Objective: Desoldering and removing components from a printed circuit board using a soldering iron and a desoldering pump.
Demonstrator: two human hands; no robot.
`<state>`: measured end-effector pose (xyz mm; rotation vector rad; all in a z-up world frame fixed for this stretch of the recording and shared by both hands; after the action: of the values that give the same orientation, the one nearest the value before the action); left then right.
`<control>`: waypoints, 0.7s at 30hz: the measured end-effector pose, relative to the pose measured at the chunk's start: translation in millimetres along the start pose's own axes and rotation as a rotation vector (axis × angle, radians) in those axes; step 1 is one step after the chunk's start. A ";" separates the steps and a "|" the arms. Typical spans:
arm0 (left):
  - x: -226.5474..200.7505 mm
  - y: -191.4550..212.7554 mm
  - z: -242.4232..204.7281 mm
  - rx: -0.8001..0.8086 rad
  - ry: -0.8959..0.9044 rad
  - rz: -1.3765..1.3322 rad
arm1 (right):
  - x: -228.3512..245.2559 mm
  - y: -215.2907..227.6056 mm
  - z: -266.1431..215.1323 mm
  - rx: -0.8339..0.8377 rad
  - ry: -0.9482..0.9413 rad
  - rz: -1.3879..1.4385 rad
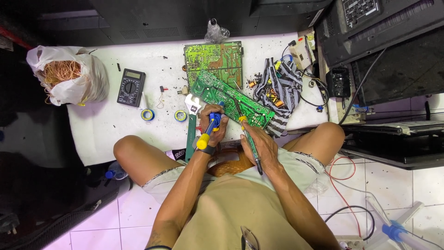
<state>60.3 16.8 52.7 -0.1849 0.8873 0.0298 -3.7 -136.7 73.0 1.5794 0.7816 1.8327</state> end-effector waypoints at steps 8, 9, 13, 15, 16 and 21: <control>1.7 -0.3 -0.4 0.001 0.004 -0.012 | 4.8 3.2 1.5 -0.028 0.068 -0.029; 2.4 0.2 -0.9 0.000 0.002 -0.016 | 6.5 2.9 1.2 -0.037 0.078 -0.052; 2.6 0.5 -0.8 -0.004 -0.002 -0.024 | 4.5 1.9 2.0 -0.038 0.088 -0.059; 3.2 0.9 -1.7 -0.006 -0.010 -0.024 | 6.4 4.9 2.5 -0.056 0.104 -0.055; 2.7 1.0 -1.4 -0.005 -0.009 -0.026 | 6.7 6.7 3.1 -0.057 0.103 -0.056; 4.3 2.0 -1.5 -0.001 -0.001 -0.021 | 9.1 10.4 6.2 -0.059 0.118 -0.046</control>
<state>61.7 18.3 48.2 -0.1951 0.8844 0.0103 0.8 -136.3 87.5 1.4161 0.8020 1.9116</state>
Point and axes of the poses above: each hand's wrist, its own z-axis towards the middle knuckle, its own y-axis out of the back of the hand, x = y × z, the point moved 8 cm from there along z, towards the middle knuckle, and after that the axes turned 2 degrees about x, right-handed, at the moved point
